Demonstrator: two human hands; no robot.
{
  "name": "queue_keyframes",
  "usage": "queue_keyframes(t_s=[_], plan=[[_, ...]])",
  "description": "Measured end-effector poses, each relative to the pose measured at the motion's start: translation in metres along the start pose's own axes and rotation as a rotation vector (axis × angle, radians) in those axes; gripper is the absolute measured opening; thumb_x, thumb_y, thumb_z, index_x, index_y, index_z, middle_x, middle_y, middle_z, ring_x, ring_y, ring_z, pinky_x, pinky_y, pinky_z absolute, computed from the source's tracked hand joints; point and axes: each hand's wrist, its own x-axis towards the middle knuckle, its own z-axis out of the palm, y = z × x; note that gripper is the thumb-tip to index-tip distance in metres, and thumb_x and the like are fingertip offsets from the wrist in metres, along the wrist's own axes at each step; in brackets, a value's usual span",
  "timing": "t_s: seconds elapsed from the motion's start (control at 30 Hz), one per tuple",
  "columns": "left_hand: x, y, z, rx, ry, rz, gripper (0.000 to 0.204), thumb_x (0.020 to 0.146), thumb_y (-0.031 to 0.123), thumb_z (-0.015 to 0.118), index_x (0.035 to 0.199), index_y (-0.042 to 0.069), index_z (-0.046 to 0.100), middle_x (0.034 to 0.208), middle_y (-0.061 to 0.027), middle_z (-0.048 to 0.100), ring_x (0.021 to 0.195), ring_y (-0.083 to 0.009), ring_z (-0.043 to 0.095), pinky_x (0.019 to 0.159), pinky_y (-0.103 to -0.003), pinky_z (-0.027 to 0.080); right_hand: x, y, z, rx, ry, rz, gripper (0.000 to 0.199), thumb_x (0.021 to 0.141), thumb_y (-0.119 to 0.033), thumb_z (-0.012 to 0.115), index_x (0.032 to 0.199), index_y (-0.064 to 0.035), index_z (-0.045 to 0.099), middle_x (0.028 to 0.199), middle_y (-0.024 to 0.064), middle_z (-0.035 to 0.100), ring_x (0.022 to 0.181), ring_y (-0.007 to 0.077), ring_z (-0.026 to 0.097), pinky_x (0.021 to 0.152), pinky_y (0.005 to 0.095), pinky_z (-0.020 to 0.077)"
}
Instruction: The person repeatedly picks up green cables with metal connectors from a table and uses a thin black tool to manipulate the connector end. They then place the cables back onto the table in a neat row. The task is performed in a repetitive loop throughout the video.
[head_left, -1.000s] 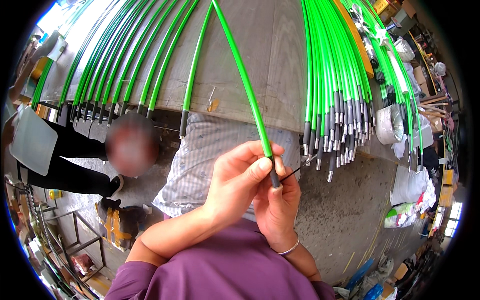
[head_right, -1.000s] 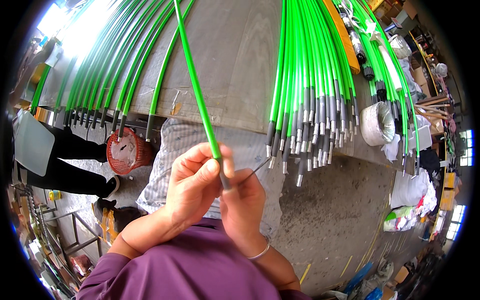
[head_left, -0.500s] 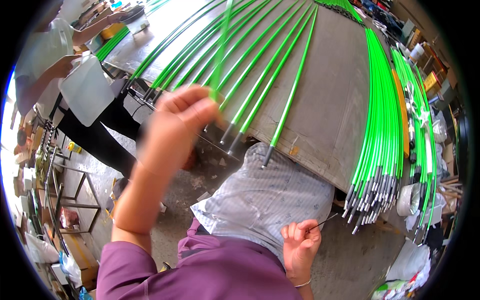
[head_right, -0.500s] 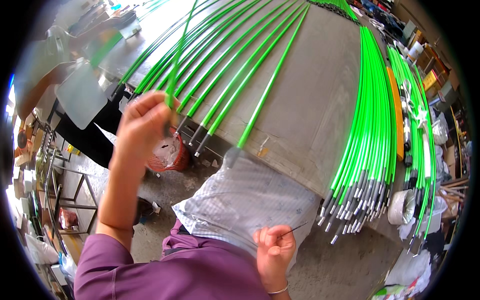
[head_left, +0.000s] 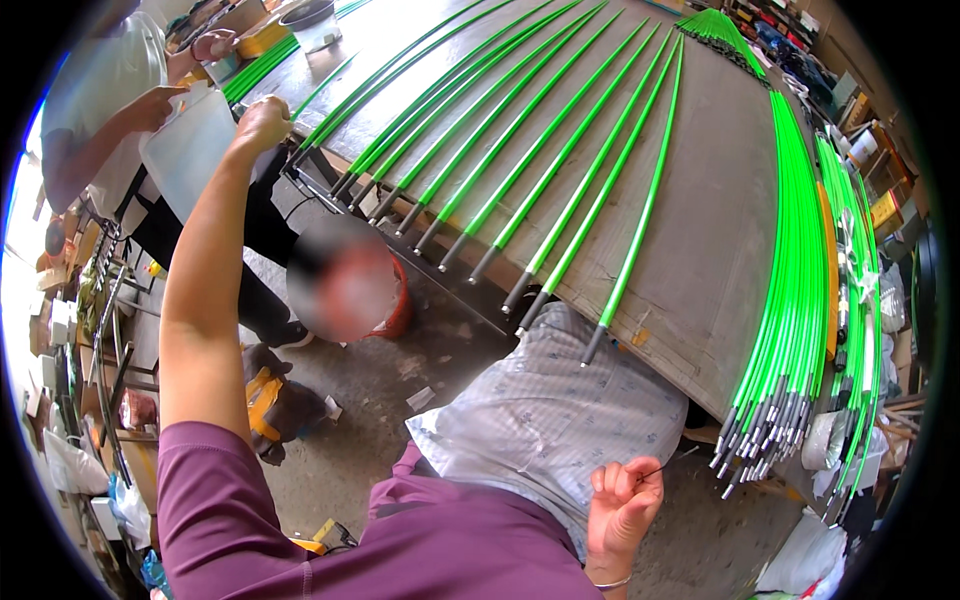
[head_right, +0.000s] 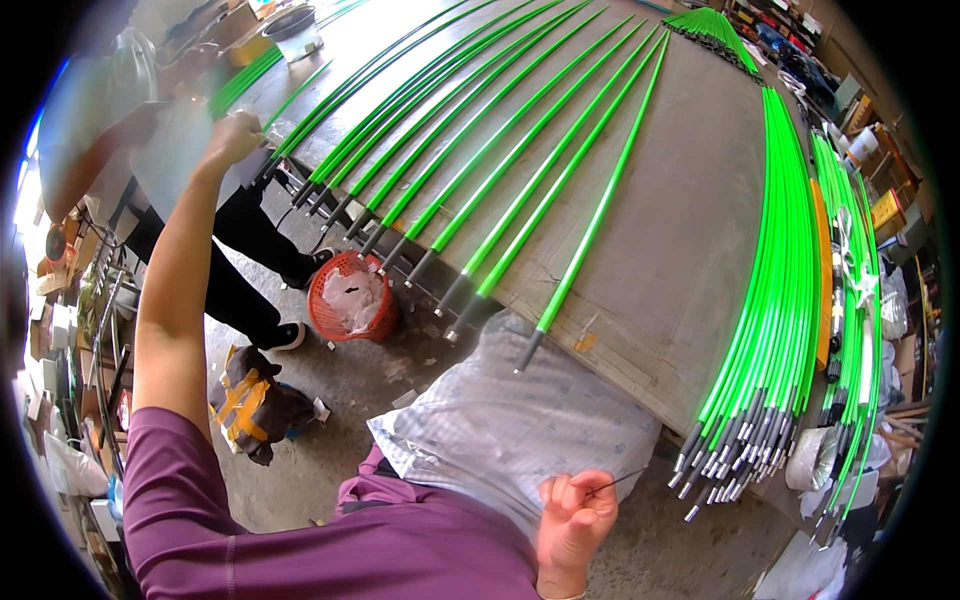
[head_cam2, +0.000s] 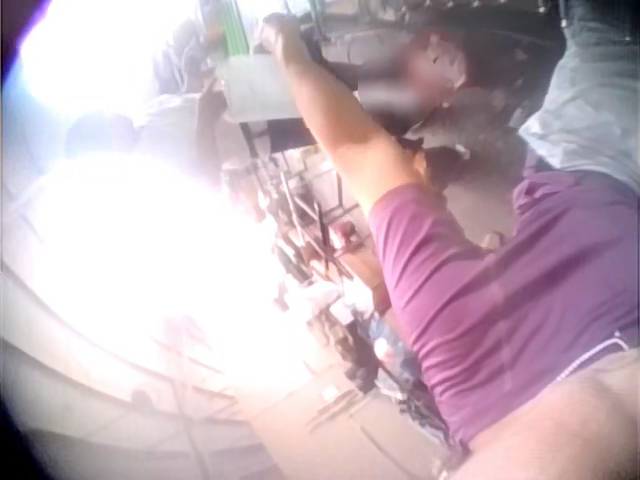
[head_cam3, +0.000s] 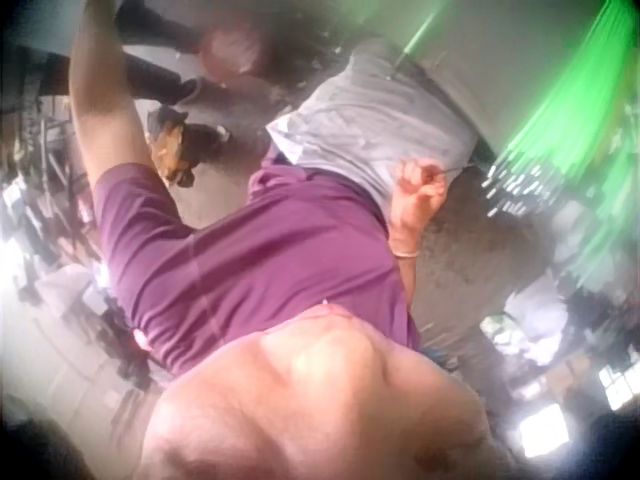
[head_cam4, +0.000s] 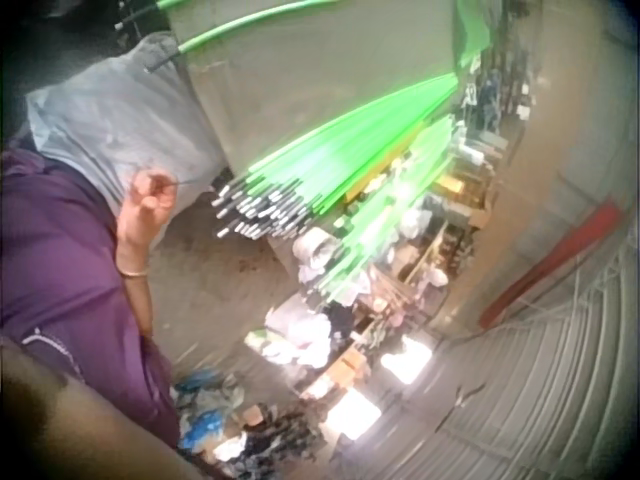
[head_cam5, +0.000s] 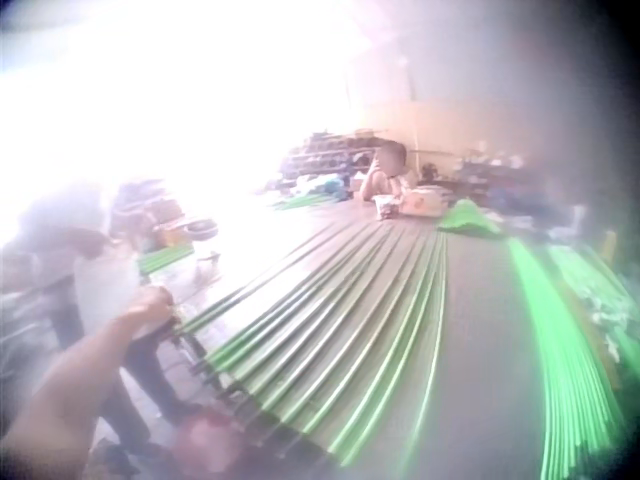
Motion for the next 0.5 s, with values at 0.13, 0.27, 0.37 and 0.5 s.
queue_keyframes(t_s=[0.13, 0.27, 0.37, 0.5], plan=[[0.0, -0.005, 0.012, -0.15, -0.12, -0.057, 0.013, 0.07, 0.014, 0.069, 0.079, 0.005, 0.067, 0.072, -0.0106, 0.067, 0.072, -0.0207, 0.065, 0.068, -0.033, 0.049, 0.001, 0.001, 0.0, -0.019, 0.028, 0.011, 0.057, 0.062, -0.052, 0.076, 0.089, -0.0088, 0.05, 0.057, -0.008, 0.026, 0.052, 0.0066, 0.03, 0.057, 0.0266, 0.0322], [-0.003, -0.008, 0.021, -0.173, -0.153, -0.052, 0.011, 0.072, 0.015, 0.069, 0.074, 0.004, 0.068, 0.065, -0.0086, 0.065, 0.064, -0.018, 0.064, 0.062, -0.032, 0.049, 0.002, 0.004, 0.003, -0.016, 0.014, 0.043, 0.056, 0.062, -0.051, 0.077, 0.089, -0.0088, 0.051, 0.057, -0.008, 0.027, 0.052, 0.0066, 0.03, 0.056, 0.0266, 0.0326], [-0.007, -0.007, 0.019, -0.163, -0.15, -0.065, 0.012, 0.073, 0.016, 0.068, 0.076, 0.004, 0.069, 0.069, -0.0094, 0.066, 0.067, -0.0189, 0.064, 0.065, -0.032, 0.049, 0.003, 0.004, 0.006, -0.01, 0.008, 0.056, 0.056, 0.062, -0.051, 0.077, 0.089, -0.0087, 0.051, 0.056, -0.008, 0.027, 0.052, 0.0065, 0.03, 0.056, 0.0266, 0.0326], [-0.012, -0.012, 0.004, -0.166, -0.002, -0.024, 0.019, 0.077, 0.021, 0.067, 0.085, 0.004, 0.068, 0.082, -0.0119, 0.067, 0.077, -0.023, 0.064, 0.072, -0.034, 0.048, 0.002, 0.003, 0.007, -0.029, -0.042, 0.054, 0.055, 0.065, -0.051, 0.073, 0.09, -0.0084, 0.049, 0.057, -0.0079, 0.025, 0.052, 0.0056, 0.028, 0.056, 0.0248, 0.0308]])
